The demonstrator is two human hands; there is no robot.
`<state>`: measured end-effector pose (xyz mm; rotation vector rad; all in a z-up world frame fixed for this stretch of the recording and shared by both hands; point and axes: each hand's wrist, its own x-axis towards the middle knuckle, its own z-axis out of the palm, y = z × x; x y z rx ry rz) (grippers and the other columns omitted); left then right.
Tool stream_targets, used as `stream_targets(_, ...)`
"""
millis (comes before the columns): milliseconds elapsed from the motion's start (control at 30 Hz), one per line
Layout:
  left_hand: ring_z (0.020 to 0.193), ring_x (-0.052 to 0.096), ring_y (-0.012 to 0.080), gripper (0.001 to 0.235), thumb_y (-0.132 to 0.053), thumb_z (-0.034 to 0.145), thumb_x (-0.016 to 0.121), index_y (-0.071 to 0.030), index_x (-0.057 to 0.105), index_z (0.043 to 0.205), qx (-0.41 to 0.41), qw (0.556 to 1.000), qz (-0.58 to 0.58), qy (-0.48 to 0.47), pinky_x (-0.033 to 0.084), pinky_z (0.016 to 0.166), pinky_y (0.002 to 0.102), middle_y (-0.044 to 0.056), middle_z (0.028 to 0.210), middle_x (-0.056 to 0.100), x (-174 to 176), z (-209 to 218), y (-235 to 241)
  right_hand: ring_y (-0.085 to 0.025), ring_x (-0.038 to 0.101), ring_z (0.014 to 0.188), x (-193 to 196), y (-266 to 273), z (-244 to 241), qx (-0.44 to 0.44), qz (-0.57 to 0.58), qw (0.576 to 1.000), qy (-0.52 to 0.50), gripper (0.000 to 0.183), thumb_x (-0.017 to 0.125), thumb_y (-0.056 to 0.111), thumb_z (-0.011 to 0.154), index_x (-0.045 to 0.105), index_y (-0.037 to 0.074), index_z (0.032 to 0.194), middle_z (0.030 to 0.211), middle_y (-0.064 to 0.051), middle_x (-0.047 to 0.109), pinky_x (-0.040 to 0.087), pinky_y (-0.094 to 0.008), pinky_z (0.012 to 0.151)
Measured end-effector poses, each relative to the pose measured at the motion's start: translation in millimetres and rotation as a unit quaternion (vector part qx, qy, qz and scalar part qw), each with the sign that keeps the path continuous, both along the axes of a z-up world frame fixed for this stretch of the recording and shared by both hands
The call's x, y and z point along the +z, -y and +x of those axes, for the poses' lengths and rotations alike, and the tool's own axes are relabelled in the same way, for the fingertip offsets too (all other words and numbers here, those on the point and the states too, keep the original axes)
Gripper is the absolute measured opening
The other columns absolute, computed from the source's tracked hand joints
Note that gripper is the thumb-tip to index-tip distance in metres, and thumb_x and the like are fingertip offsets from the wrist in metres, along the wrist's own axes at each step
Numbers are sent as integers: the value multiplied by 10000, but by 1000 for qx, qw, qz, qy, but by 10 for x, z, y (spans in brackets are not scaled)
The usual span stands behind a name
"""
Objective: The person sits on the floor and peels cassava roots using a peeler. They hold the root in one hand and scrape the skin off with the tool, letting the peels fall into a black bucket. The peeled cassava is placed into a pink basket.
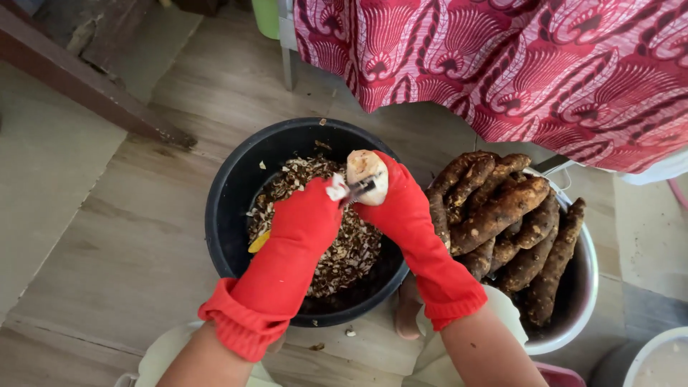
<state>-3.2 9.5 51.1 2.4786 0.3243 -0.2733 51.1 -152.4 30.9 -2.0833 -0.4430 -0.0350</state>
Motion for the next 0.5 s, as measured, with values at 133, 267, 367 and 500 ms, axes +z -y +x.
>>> stream_targets(133,922,765,331,464,-579,974,448,-190,580,1190,-33,997,59,44,602,822,493,98,938,778,-482,72,-20,-360,711,954,18,14,7,-64,-146,987,18,895,1010,265,408,691,56,1218,997,-182,740,593,-424,877)
stream_targets(267,882,773,319,401,-560,962,463,-225,541,1168,-48,994,81,48,587,823,503,66,896,776,-644,135,4,-262,731,879,-57,188,144,-10,-42,998,-55,734,1031,325,376,743,121,1019,931,-113,761,585,-308,808)
stream_targets(367,903,768,338,420,-567,976,421,-217,545,1172,-41,996,62,48,583,826,510,96,906,777,-481,104,37,-112,701,905,436,12,-82,-38,-132,984,-111,566,899,361,590,743,141,1088,935,27,741,477,-108,808)
stream_targets(500,873,775,326,391,-543,992,397,-212,532,1150,-49,995,70,43,575,810,501,76,866,777,-517,195,93,-173,737,677,80,88,92,-46,-150,987,-39,441,966,403,423,711,350,779,682,71,726,551,-269,574)
